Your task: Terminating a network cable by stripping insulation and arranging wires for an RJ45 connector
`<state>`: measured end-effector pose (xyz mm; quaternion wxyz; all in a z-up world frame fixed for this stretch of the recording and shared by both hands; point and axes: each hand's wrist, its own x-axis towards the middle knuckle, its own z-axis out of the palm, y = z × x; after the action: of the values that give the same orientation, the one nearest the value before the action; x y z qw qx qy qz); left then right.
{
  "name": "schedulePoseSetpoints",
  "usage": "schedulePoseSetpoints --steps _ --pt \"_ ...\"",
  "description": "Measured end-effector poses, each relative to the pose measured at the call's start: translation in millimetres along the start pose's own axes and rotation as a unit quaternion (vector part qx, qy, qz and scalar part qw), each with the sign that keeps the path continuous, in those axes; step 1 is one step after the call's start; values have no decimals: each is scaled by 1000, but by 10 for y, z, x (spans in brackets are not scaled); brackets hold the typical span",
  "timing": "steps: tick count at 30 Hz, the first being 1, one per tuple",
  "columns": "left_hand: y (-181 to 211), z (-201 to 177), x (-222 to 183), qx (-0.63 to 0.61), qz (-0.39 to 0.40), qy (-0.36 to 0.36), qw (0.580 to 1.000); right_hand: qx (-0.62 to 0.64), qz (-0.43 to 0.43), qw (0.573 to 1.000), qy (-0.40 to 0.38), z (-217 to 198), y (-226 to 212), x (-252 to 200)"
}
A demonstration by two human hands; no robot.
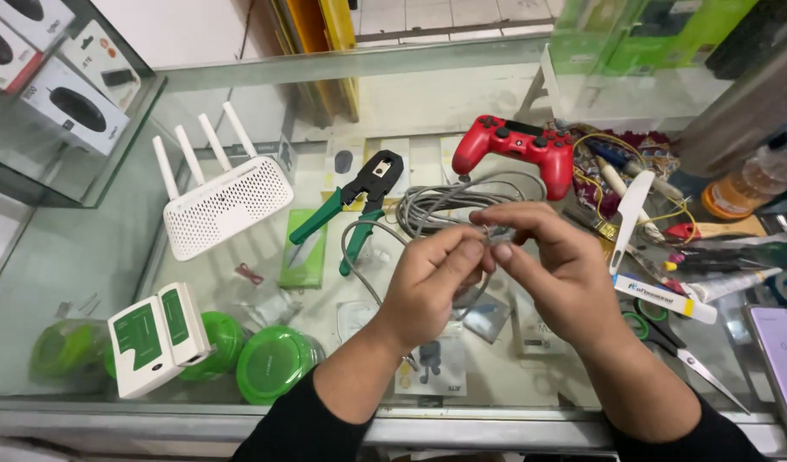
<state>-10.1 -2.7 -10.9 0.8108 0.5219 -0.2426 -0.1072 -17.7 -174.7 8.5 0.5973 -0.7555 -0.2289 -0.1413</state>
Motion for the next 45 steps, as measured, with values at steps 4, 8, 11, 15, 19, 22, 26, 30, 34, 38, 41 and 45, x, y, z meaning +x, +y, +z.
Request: schedulePoseSetpoints --steps 4,8,11,15,19,22,26,30,34,38,41,45 --pt "21 -71 14 -50 -87 -12 995 137 -12 989 -63 -69 136 28" --pt "11 -124 -22 -134 -167 -102 971 208 -43 964 -160 -137 270 -6" --pt "45 -143 -46 -168 -196 -171 951 188 -90 961 -183 -130 265 -9" --pt "45 -112 -69 -198 -191 -214 937 206 -128 953 -181 -77 242 -29" --pt "-292 -145 -86 -269 -130 -229 927 312 -175 919 -165 24 374 -38" --pt "-256 -135 -82 -285 -150 -244 915 324 -200 906 -184 33 395 -31" --pt "-184 -112 -78 -291 -149 -264 907 319 -228 902 -181 56 395 -47" --pt "-175 -64 -78 -315 -164 -300 885 306 -259 900 -174 60 506 -85" --pt "-361 -150 -141 -313 -164 -262 898 345 -251 891 -155 78 557 -99" --pt "-327 -134 -111 -292 -172 -270 901 367 -238 890 -126 74 615 -111" --pt "-256 -182 -57 -257 -154 -265 917 309 -237 916 -102 31 598 -106" --pt "-244 -201 -14 -213 -113 -199 950 325 -156 931 -52 23 645 -165"
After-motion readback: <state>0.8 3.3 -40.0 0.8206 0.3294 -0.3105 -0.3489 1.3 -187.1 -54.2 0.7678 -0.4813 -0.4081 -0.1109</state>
